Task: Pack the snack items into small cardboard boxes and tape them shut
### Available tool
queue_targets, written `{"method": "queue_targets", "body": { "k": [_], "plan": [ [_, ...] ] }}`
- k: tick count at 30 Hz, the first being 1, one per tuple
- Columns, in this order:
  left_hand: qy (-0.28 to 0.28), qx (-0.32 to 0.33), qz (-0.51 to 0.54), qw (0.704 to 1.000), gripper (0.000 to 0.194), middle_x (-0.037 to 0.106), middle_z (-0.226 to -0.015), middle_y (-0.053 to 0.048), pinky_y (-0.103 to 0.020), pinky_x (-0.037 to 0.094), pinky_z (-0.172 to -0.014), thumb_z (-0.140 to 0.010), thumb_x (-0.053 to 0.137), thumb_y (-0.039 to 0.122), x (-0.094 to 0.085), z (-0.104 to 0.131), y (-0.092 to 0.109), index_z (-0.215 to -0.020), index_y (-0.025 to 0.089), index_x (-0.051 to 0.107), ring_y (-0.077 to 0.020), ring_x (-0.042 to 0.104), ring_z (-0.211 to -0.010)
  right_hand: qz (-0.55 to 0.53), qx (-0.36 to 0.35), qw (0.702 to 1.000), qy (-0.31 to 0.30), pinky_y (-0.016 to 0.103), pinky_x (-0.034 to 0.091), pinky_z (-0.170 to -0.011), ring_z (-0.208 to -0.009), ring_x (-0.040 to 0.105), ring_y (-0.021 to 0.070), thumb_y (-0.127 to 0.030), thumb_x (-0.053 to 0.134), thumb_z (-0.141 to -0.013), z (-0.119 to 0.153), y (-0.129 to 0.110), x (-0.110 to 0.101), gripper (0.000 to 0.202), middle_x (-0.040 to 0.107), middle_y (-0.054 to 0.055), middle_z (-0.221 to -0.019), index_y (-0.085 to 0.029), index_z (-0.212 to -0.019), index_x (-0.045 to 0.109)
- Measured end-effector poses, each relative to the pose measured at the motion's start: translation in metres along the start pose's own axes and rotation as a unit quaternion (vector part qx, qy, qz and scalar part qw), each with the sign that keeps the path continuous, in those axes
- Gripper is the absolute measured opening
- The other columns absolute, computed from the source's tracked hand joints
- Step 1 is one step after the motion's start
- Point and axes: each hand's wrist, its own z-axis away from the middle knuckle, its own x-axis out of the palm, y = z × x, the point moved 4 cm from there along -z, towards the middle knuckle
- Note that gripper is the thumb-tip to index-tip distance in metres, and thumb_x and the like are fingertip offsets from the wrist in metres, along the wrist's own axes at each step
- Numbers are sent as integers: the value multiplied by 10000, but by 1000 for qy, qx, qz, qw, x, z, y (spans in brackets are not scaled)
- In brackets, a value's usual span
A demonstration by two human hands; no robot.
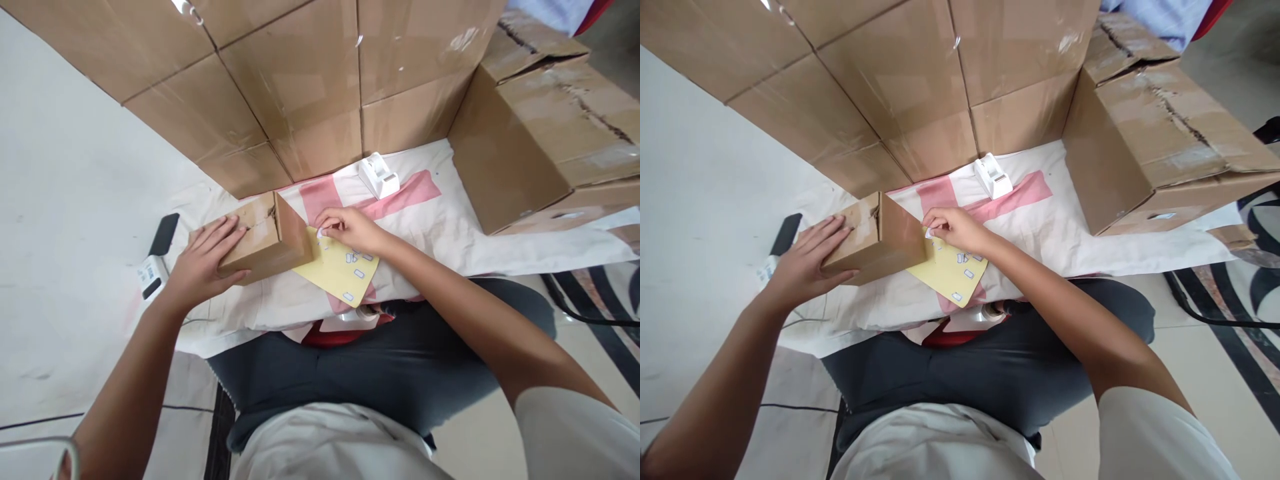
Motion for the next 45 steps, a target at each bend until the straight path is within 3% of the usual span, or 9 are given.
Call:
{"method": "queue_targets", "body": {
  "k": [3,7,16,18,23,31,34,40,45],
  "plan": [
    [2,26,-8,1000,781,307,-1695,-103,-523,264,-1250,-979,560,547,-1,2,-1,-1639,318,212,-326,296,-1559,-25,-12,1000,11,274,461,-743,-819,673,163,-175,605,-848,-15,4,10,110,753,42,-888,-154,-871,711],
    [11,43,-15,999,778,337,-1682,-108,-529,277,-1243,-969,567,552,-1,1,0,-1634,322,234,-340,329,-1543,-47,4,999,10,262,430,-663,-693,594,127,-215,655,-815,-27,10,22,104,738,33,-860,-151,-839,734],
    [13,62,-16,998,785,333,-1682,-107,-538,288,-1236,-971,575,531,-1,0,-1,-1641,320,224,-349,333,-1541,-119,-6,993,-19,284,459,-740,-769,609,149,-236,660,-794,-34,22,42,78,688,22,-805,-158,-794,653],
    [12,67,-8,998,794,336,-1681,-101,-546,284,-1237,-971,587,516,0,0,-2,-1644,332,209,-348,322,-1546,-98,-10,995,-12,277,444,-718,-739,572,138,-279,679,-801,-33,24,40,137,661,12,-838,-162,-855,634],
    [-2,69,4,998,797,362,-1670,-90,-571,281,-1237,-975,602,479,0,0,-3,-1648,347,195,-353,311,-1549,-23,-15,999,21,272,416,-682,-693,493,109,-313,731,-794,-34,35,27,458,632,45,-1162,-187,-1207,578],
    [-4,78,10,997,775,397,-1649,-91,-581,264,-1247,-981,590,503,-2,0,-3,-1643,343,222,-353,318,-1543,-10,-26,999,-40,288,420,-714,-779,560,146,-414,746,-826,-33,41,18,471,654,69,-1232,-202,-1227,617],
    [-8,77,9,997,777,388,-1653,-90,-585,256,-1250,-982,578,521,-1,0,-5,-1645,343,215,-355,313,-1544,-1,-11,1000,-25,277,407,-695,-737,515,125,-421,818,-755,-34,39,19,528,639,51,-1173,-193,-1180,602],
    [0,91,9,996,796,400,-1644,-99,-587,258,-1248,-968,607,508,0,0,-6,-1643,332,225,-354,309,-1545,-13,-22,999,-20,269,397,-695,-736,528,126,-378,744,-817,-38,41,20,369,630,16,-1082,-196,-1101,594],
    [2,94,11,995,788,405,-1641,-99,-593,260,-1246,-972,612,488,-2,-2,-4,-1643,335,226,-352,308,-1546,-20,0,999,-38,250,366,-652,-699,470,112,-421,829,-746,-34,41,19,497,593,-14,-1014,-209,-1113,570]
  ]
}}
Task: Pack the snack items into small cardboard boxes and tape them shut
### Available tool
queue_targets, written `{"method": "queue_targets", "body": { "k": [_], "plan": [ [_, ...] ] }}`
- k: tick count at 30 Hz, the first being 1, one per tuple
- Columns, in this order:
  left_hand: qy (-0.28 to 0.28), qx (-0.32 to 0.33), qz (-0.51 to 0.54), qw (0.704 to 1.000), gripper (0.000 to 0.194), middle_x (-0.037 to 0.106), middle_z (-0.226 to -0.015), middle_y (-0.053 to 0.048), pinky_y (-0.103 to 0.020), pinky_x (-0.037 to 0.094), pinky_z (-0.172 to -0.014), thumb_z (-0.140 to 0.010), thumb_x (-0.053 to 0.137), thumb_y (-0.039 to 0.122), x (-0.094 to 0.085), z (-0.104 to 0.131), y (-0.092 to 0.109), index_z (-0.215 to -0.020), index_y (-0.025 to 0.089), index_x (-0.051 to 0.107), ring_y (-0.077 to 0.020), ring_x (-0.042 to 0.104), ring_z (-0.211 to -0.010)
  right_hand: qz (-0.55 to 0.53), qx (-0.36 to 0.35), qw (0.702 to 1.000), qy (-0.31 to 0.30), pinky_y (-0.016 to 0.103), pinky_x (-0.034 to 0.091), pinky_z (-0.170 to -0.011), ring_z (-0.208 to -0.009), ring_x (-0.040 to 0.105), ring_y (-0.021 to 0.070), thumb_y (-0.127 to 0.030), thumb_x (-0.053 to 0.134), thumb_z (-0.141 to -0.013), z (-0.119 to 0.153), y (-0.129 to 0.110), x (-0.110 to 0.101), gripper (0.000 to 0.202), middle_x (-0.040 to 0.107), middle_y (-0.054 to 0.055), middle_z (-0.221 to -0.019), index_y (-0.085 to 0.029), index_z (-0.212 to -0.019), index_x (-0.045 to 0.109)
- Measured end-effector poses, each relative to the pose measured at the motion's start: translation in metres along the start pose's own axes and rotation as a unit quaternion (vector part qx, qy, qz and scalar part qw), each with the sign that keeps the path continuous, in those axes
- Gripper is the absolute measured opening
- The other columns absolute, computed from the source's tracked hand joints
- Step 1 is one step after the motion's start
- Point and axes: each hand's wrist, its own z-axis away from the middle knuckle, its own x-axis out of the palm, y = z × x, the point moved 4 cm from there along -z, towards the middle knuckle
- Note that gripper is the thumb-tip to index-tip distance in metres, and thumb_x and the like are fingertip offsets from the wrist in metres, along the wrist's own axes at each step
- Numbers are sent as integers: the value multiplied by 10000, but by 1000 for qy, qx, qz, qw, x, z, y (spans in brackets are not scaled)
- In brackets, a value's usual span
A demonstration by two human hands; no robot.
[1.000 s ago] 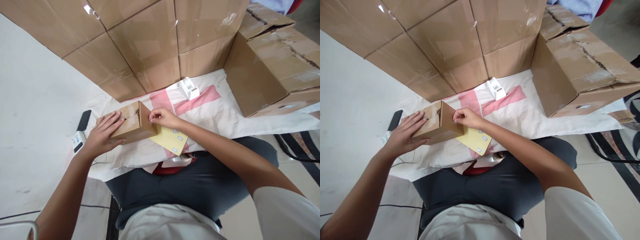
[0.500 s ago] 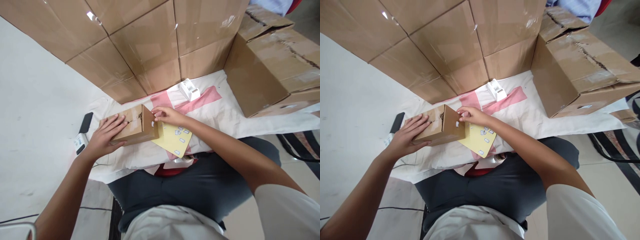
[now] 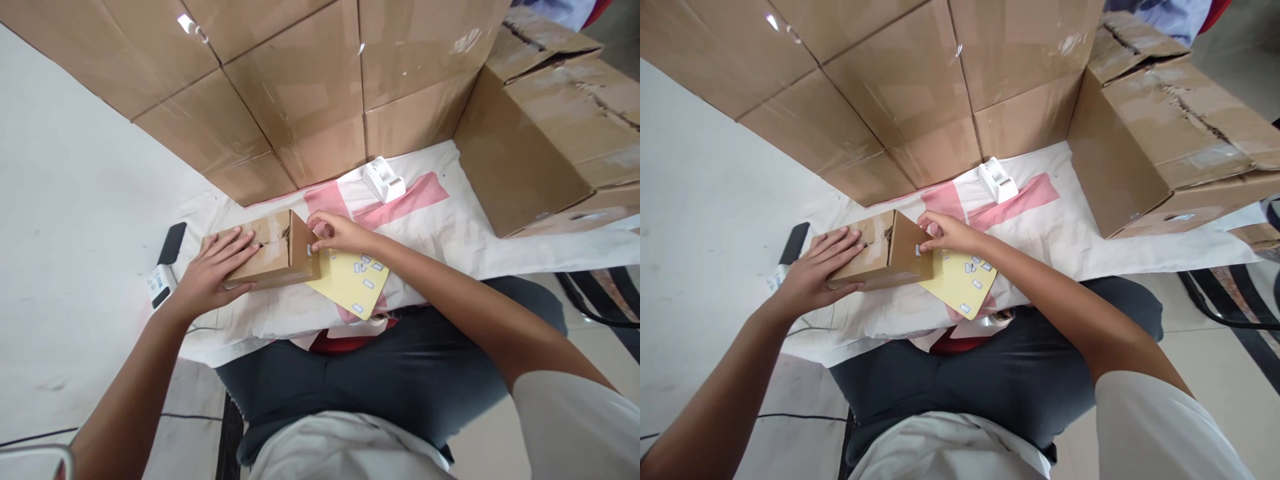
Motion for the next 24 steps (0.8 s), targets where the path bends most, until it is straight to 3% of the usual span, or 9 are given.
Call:
{"method": "queue_targets", "body": {
  "k": [7,16,24],
  "plan": [
    [0,1,1,1000,796,399,-1645,-92,-585,260,-1249,-970,610,509,0,1,-1,-1643,345,220,-351,306,-1547,12,-4,1000,11,256,359,-669,-707,467,121,-388,778,-799,0,-4,3,385,535,-38,-913,-215,-1062,555],
    [-12,-9,-3,1000,788,396,-1646,-95,-595,255,-1247,-971,590,532,1,0,-1,-1643,344,224,-364,309,-1543,18,19,1000,13,244,316,-642,-686,416,117,-422,839,-739,1,-7,4,476,466,-65,-814,-230,-1039,523],
    [-7,0,-1,1000,806,393,-1648,-85,-579,254,-1250,-964,609,511,2,0,-3,-1645,355,207,-349,299,-1550,47,34,998,-24,244,300,-608,-686,427,121,-414,875,-686,6,-15,6,584,444,-64,-839,-248,-1079,476]
  ]
}}
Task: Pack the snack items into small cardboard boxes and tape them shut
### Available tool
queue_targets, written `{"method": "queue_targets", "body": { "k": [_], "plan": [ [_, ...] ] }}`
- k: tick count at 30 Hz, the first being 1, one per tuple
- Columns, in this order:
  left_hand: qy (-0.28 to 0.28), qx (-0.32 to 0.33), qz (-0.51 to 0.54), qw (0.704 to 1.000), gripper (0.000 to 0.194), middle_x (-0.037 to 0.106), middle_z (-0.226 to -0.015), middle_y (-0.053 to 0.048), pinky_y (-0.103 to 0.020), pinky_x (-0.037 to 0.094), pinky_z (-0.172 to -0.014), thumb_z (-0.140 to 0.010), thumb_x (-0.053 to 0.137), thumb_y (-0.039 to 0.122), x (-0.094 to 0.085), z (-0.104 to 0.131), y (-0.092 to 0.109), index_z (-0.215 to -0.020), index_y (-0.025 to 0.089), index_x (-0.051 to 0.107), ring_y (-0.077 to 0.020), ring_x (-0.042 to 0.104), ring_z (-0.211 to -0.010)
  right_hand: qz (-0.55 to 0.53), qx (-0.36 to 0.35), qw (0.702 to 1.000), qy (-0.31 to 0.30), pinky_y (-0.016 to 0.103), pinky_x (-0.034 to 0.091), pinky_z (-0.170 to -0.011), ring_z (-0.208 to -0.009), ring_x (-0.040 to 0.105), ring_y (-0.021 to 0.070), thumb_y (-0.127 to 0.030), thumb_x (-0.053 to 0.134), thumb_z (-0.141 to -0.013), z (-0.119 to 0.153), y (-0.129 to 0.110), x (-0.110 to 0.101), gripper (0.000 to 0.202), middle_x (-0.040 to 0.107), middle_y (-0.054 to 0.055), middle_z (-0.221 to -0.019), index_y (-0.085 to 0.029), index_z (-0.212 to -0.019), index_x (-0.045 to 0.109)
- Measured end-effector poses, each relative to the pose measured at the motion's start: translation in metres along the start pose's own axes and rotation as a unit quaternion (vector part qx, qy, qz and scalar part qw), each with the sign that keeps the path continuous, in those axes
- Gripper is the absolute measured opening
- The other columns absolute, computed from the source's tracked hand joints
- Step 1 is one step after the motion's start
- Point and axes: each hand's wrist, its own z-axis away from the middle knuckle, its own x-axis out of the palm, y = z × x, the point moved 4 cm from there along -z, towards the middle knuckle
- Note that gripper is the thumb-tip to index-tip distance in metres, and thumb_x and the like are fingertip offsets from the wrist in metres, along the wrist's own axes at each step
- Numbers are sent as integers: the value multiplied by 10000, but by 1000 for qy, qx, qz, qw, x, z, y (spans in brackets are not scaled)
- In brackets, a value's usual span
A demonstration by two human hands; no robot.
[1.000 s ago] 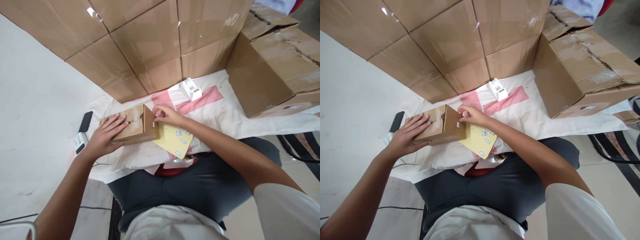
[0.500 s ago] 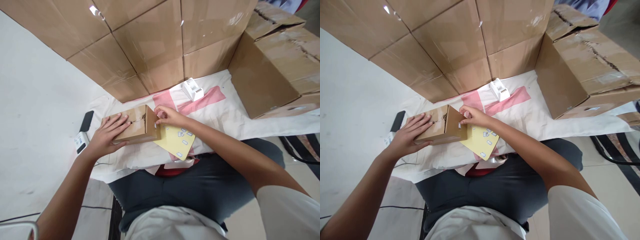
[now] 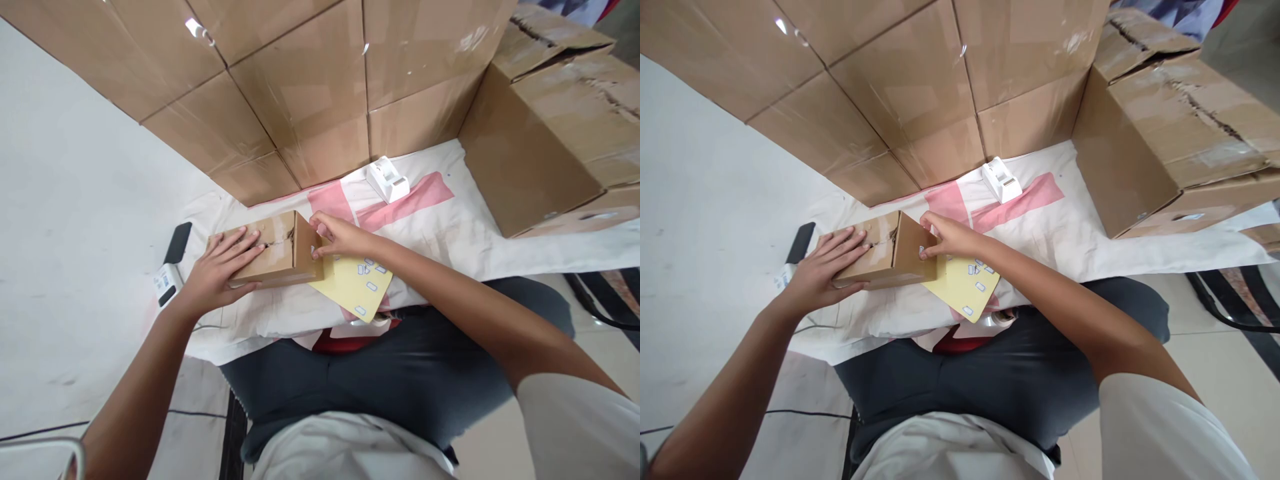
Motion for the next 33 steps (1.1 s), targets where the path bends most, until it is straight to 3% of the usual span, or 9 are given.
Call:
{"method": "queue_targets", "body": {
  "k": [3,8,20,23,25,27,30,31,33],
  "plan": [
    [2,4,1,1000,806,397,-1647,-84,-586,252,-1251,-965,615,495,0,0,0,-1644,363,204,-347,302,-1550,-5,-10,1000,-11,247,311,-618,-688,428,123,-411,891,-664,1,-1,2,623,444,-63,-845,-244,-1088,466],
    [4,8,-4,1000,811,409,-1640,-93,-598,270,-1240,-963,622,482,-1,-1,2,-1644,367,197,-347,316,-1546,-55,-3,998,-11,247,313,-622,-658,381,115,-414,840,-746,-1,2,2,524,402,-79,-788,-245,-1052,450],
    [1,22,-24,999,807,360,-1663,-53,-609,256,-1246,-962,577,498,6,3,-4,-1646,377,167,-372,315,-1543,-5,-40,999,-7,284,436,-754,-833,549,170,-444,780,-815,-5,5,-6,433,568,-15,-915,-215,-1105,554],
    [6,30,-25,999,837,350,-1663,-64,-639,298,-1213,-948,581,494,10,3,-8,-1651,388,140,-380,325,-1539,0,-59,997,-44,347,481,-945,-1137,591,248,-444,870,-702,4,-10,5,837,573,107,-1309,-224,-1399,460],
    [19,31,-18,999,839,349,-1660,-45,-660,326,-1189,-935,570,494,11,3,-12,-1648,414,135,-382,334,-1534,30,-48,997,-47,409,440,-1082,-1363,483,335,-450,950,-554,11,-22,20,1278,391,192,-1541,-236,-1588,230],
    [30,35,-3,999,855,352,-1653,-9,-669,349,-1182,-908,576,509,10,4,-16,-1640,452,139,-376,352,-1524,76,-13,997,-11,483,396,-1148,-1448,390,403,-475,976,-467,16,-31,35,1526,274,227,-1609,-267,-1645,29],
    [60,21,6,998,855,374,-1637,30,-690,330,-1208,-895,584,461,7,10,-13,-1631,483,149,-367,377,-1510,97,18,993,68,546,367,-1189,-1470,362,428,-508,955,-499,22,-46,45,1547,270,202,-1627,-316,-1651,-60],
    [93,6,-9,996,871,354,-1649,28,-713,305,-1216,-891,597,418,5,13,-8,-1633,475,144,-373,359,-1518,93,15,991,97,544,357,-1207,-1483,350,421,-509,944,-523,25,-53,43,1515,272,183,-1638,-320,-1653,-47],
    [222,-29,-62,973,949,266,-1693,6,-757,252,-1221,-852,657,324,4,22,10,-1643,437,145,-388,278,-1555,69,-9,984,166,509,353,-1234,-1504,339,385,-509,914,-589,36,-74,29,1433,271,148,-1659,-312,-1655,-23]
  ]
}}
